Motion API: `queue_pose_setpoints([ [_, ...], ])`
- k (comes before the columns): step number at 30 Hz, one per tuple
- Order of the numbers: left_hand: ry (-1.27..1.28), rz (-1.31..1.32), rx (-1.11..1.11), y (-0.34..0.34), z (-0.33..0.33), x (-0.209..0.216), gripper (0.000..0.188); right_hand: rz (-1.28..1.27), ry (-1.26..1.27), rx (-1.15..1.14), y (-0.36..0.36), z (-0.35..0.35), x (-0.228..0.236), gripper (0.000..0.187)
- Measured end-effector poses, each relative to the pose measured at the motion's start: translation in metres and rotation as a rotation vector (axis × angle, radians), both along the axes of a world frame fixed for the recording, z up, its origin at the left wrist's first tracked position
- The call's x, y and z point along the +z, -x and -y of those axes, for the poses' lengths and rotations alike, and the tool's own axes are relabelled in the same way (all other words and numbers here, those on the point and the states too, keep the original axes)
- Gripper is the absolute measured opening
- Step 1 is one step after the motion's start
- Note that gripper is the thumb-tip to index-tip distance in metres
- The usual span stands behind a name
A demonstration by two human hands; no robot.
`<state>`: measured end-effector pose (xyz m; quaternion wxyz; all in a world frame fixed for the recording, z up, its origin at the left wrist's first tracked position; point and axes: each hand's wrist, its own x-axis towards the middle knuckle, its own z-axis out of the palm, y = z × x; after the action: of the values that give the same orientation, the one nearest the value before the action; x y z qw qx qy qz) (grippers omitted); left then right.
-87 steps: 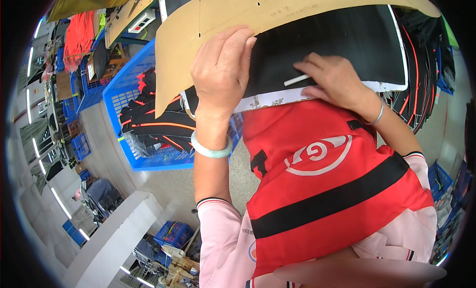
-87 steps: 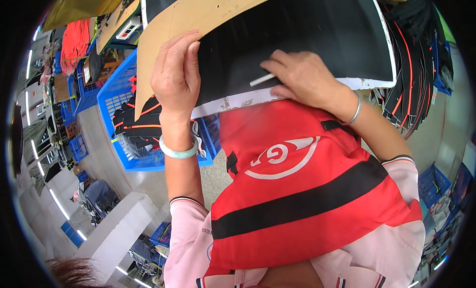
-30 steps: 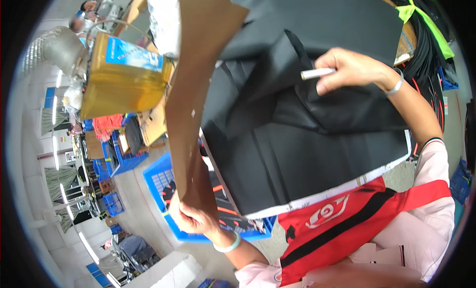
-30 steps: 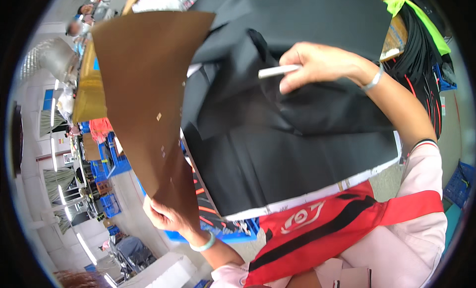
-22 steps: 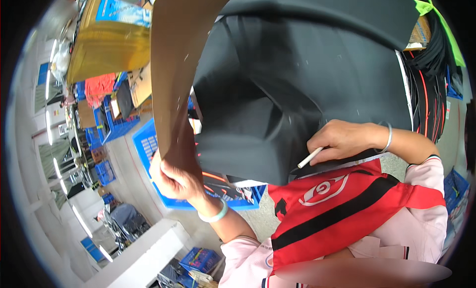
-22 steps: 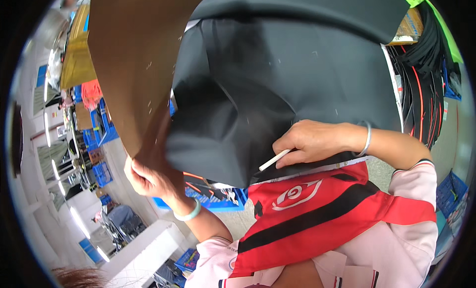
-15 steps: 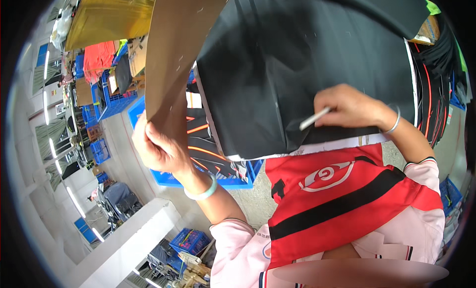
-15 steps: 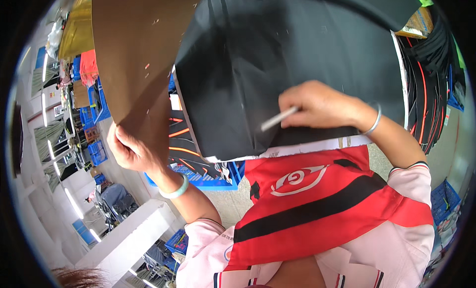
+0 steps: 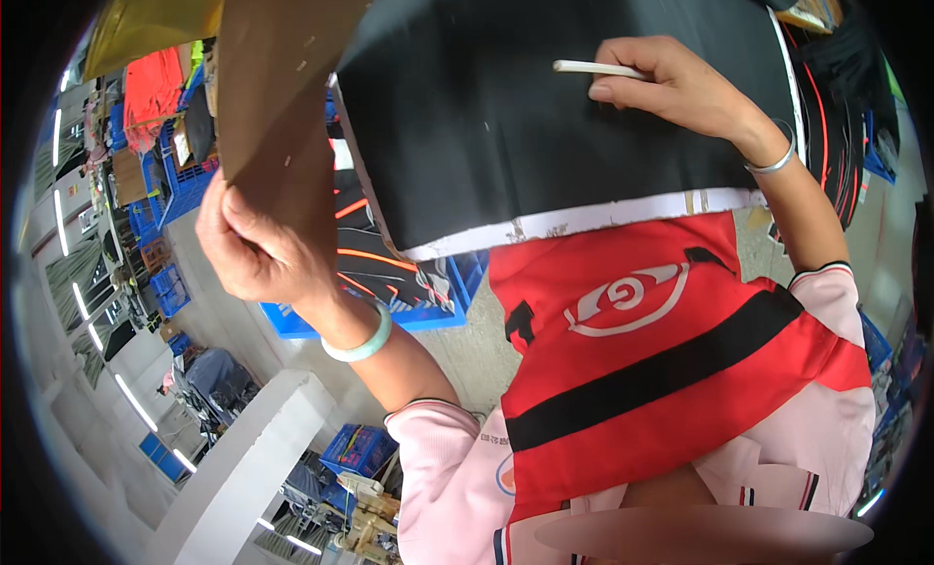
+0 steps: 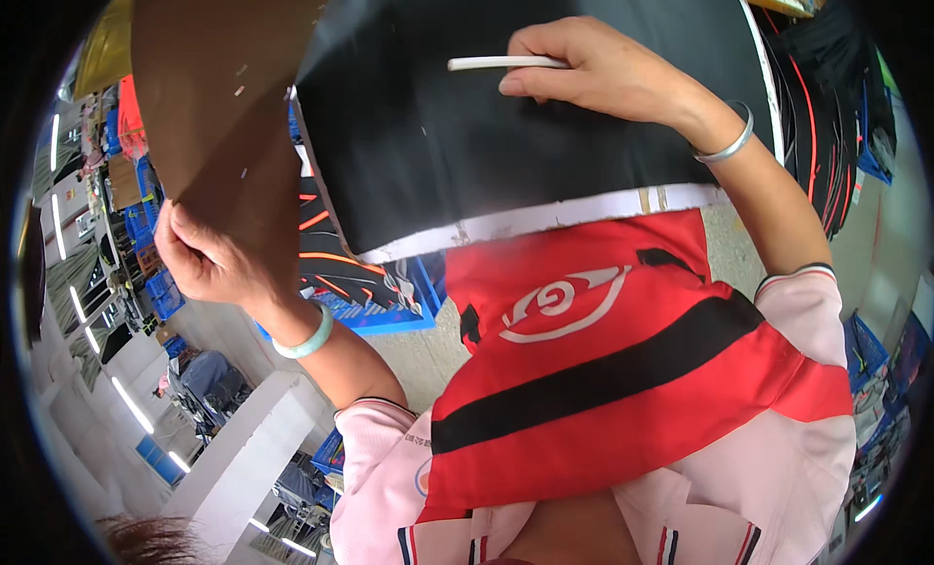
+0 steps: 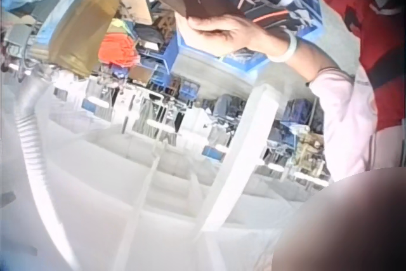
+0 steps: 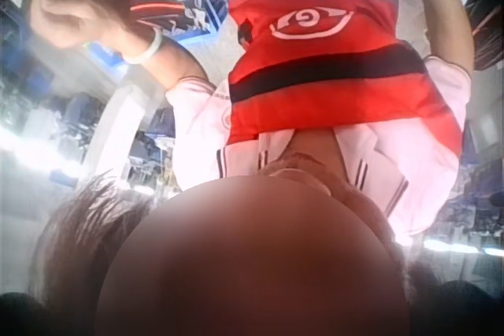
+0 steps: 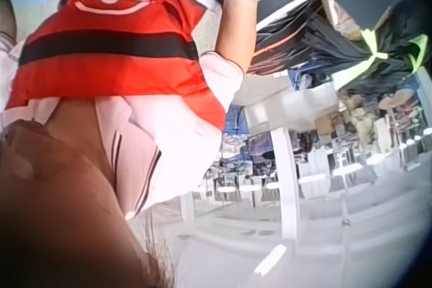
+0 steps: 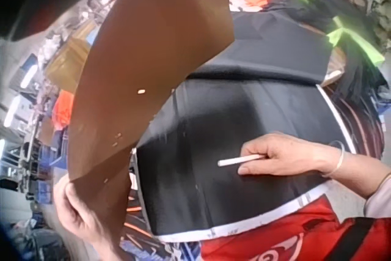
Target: Marking lines and points on a piece of material using a template and a pen.
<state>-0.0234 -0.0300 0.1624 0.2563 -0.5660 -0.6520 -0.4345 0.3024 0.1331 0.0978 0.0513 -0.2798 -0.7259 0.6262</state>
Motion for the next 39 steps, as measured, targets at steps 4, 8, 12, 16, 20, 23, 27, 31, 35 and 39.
queue_pose_setpoints([
  [4, -0.004, -0.002, -0.005, -0.009, 0.002, 0.001, 0.025, -0.117, -0.700, 0.197, 0.004, 0.051, -0.030, 0.035],
  [8, 0.003, -0.029, -0.064, -0.013, -0.004, -0.002, 0.024, -0.038, -0.863, 0.247, 0.018, 0.094, -0.060, 0.041],
  [12, -0.013, 0.013, -0.149, -0.009, 0.001, -0.013, 0.019, 0.019, -0.788, 0.227, 0.025, 0.095, -0.061, 0.034],
  [16, 0.009, -0.088, -0.163, -0.011, 0.005, -0.016, 0.014, 0.069, -0.933, 0.181, 0.026, 0.093, -0.062, 0.036],
  [20, 0.045, -0.075, -0.204, -0.024, 0.006, -0.022, 0.010, 0.009, -0.840, 0.141, 0.040, 0.082, -0.052, 0.052],
  [23, 0.089, -0.089, -0.225, -0.031, 0.008, -0.027, 0.009, -0.027, -0.845, 0.176, 0.059, 0.086, -0.055, 0.055],
  [27, 0.096, -0.099, -0.259, -0.034, 0.011, -0.031, 0.011, 0.003, -0.892, 0.197, 0.075, 0.089, -0.066, 0.043],
  [31, 0.136, -0.079, -0.268, -0.039, 0.015, -0.031, 0.011, -0.019, -1.011, 0.124, 0.081, 0.072, -0.081, 0.022],
  [35, 0.138, -0.084, -0.258, -0.040, 0.015, -0.034, 0.010, 0.135, -1.065, 0.017, 0.071, 0.052, -0.084, 0.016],
  [39, 0.089, -0.100, -0.263, -0.035, 0.017, -0.041, 0.012, 0.149, -0.838, 0.199, 0.029, 0.064, -0.040, 0.034],
])
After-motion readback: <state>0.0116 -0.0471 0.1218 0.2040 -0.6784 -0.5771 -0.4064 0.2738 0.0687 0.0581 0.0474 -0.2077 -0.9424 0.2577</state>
